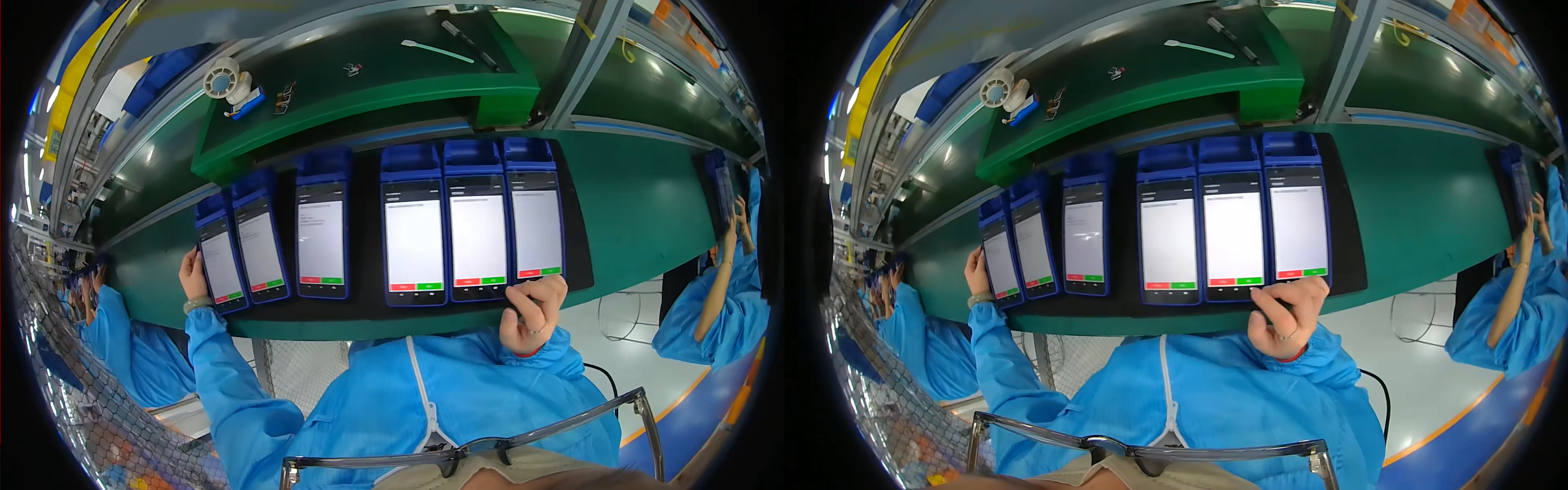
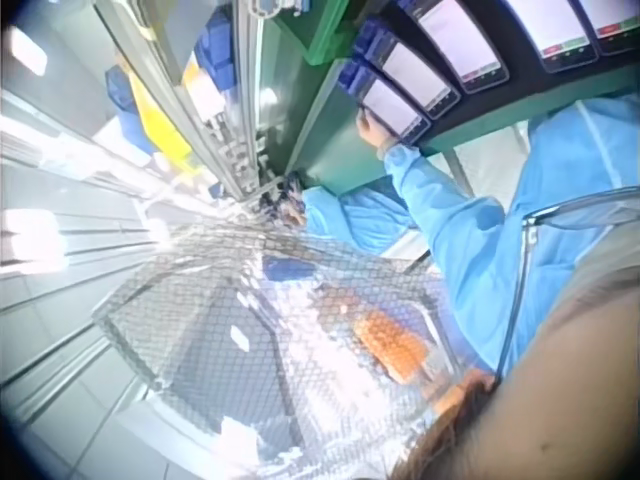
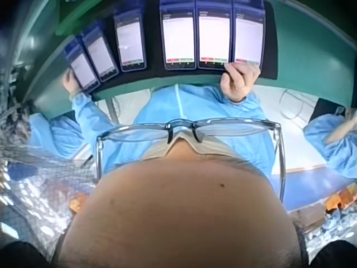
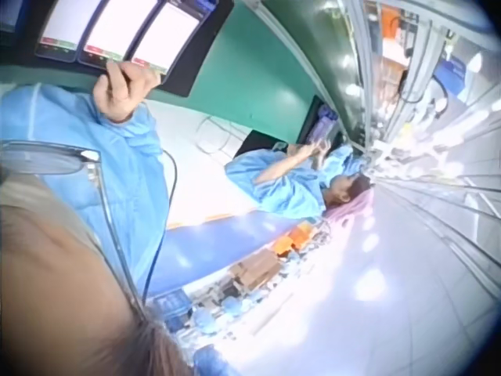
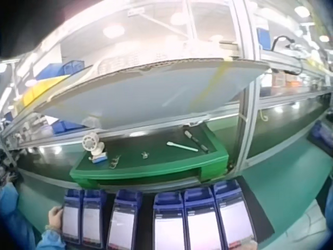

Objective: The person tests handheld payment terminals by tapping through system diagnostic prompts and camera tests on their touchscreens. They slide completed trays of terminals down the assembly line and receive new batches to test.

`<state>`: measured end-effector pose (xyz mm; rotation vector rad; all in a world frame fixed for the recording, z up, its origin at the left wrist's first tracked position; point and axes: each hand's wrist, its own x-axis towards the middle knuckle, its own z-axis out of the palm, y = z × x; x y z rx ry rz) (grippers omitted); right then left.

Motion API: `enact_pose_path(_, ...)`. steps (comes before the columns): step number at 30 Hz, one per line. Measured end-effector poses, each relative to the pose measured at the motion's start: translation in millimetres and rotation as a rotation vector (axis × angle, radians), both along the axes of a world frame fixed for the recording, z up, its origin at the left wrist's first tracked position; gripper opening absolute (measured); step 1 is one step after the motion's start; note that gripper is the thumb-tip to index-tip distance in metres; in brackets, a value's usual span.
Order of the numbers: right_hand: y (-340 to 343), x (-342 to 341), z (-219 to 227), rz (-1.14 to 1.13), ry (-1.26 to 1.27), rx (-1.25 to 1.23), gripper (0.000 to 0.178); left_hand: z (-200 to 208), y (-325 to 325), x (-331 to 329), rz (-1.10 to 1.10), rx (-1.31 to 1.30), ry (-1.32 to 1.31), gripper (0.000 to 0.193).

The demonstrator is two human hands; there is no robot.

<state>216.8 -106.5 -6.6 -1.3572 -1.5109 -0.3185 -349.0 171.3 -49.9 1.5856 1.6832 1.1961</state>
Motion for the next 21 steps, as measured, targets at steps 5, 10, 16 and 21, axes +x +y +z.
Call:
enact_pose_path(5, 12.0, -4.5, 7.9, 0.144, 0.016, 0.037, 0.024, 4.6, -29.4, 69.9, -0.012, 0.035, -0.124, 0.026)
enact_pose_path(10, 12.0, -5.8, 15.7, 0.248, 0.256, -0.161, 0.034, 17.2, -58.1, 152.1, -0.102, 0.052, -0.25, 0.025)
enact_pose_path(16, 25.3, 26.4, 36.1, 0.296, 0.727, -0.473, 0.061, 24.0, -87.8, 233.6, -0.127, 0.054, -0.273, 0.026)
enact_pose_path(21, 44.1, 36.1, 47.8, 0.199, 0.906, -0.509, 0.058, 31.5, -110.6, 289.8, -0.197, 0.04, -0.327, 0.029)
